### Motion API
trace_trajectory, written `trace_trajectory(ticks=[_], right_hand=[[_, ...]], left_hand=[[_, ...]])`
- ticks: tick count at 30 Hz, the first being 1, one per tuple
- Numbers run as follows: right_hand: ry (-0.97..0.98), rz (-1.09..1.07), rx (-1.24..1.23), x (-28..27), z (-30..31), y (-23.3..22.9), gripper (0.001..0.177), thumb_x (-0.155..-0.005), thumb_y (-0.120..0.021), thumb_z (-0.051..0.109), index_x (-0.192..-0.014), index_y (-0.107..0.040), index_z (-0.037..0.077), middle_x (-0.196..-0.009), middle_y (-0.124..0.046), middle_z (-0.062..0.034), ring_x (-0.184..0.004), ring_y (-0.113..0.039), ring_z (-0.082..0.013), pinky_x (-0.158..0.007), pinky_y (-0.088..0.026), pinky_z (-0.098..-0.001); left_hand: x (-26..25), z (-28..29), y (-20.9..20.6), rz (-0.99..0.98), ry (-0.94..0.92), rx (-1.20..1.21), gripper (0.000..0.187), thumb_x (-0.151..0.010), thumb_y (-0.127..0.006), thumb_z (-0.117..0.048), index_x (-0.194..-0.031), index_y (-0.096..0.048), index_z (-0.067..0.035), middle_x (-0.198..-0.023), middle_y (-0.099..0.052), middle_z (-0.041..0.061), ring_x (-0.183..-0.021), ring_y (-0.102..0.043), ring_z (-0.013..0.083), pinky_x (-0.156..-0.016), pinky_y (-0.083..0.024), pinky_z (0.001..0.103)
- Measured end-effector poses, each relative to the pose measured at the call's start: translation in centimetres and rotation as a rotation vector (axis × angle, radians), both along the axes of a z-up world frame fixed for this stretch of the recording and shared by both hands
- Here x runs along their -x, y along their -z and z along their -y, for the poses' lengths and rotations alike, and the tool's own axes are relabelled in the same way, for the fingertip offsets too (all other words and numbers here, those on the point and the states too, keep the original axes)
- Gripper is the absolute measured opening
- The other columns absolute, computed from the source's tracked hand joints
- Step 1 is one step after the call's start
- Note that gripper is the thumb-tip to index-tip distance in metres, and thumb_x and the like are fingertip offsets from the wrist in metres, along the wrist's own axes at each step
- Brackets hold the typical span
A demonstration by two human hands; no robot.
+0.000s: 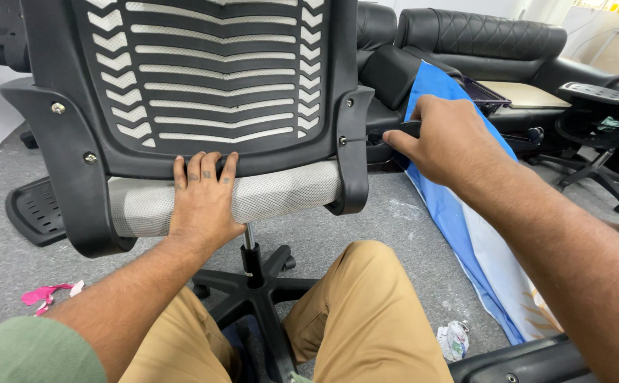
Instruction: The person uses a screwdriver to tighten screws on the underside of an office chair seat, securing the seat to the backrest frame. The person holds the chair steady with one hand while turning the screwdriver with the other.
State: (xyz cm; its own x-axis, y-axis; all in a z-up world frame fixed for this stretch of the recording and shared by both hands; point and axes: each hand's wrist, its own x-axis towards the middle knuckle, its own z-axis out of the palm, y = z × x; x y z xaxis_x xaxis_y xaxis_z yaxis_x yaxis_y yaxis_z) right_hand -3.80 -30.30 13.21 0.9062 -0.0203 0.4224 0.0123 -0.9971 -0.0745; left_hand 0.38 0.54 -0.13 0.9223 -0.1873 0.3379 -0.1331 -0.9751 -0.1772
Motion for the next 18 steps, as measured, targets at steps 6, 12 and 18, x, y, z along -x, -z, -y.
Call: trace_trajectory(ticks=[6, 12, 18], right_hand=[[0.078, -0.104, -0.046, 0.61, -1.03, -0.64, 0.052, -0.104, -0.057, 0.051, -0.115, -0.072, 0.002, -0.099, -0.073, -0.026, -0.103, -0.069, -0.0414, -0.097, -0.052, -0.0511], [0.014, -0.199, 0.026, 0.78, -0.63, -0.43, 0.061, -0.09, -0.069, 0.033, -0.133, -0.044, -0.002, -0.103, -0.071, -0.0281, -0.102, -0.071, -0.0401, -0.095, -0.055, -0.0472], [0.072, -0.167, 0.02, 0.87, -0.51, -0.58, 0.056, -0.094, -0.068, 0.038, -0.128, -0.053, -0.003, -0.103, -0.072, -0.0276, -0.103, -0.07, -0.04, -0.094, -0.055, -0.0492]], left_hand=[[-0.09, -0.04, -0.01, 0.007, 0.006, 0.001, 0.128, -0.062, -0.094, -0.055, -0.158, -0.022, -0.013, -0.147, -0.031, 0.016, -0.146, -0.023, 0.0317, -0.125, -0.008, 0.057], [0.07, -0.01, 0.0, 0.012, 0.004, 0.015, 0.128, -0.062, -0.094, -0.055, -0.158, -0.023, -0.012, -0.148, -0.031, 0.016, -0.147, -0.023, 0.0317, -0.125, -0.009, 0.057], [-0.04, -0.04, -0.01, -0.014, -0.002, 0.002, 0.128, -0.063, -0.094, -0.056, -0.159, -0.02, -0.013, -0.149, -0.03, 0.016, -0.147, -0.022, 0.0315, -0.125, -0.007, 0.057]])
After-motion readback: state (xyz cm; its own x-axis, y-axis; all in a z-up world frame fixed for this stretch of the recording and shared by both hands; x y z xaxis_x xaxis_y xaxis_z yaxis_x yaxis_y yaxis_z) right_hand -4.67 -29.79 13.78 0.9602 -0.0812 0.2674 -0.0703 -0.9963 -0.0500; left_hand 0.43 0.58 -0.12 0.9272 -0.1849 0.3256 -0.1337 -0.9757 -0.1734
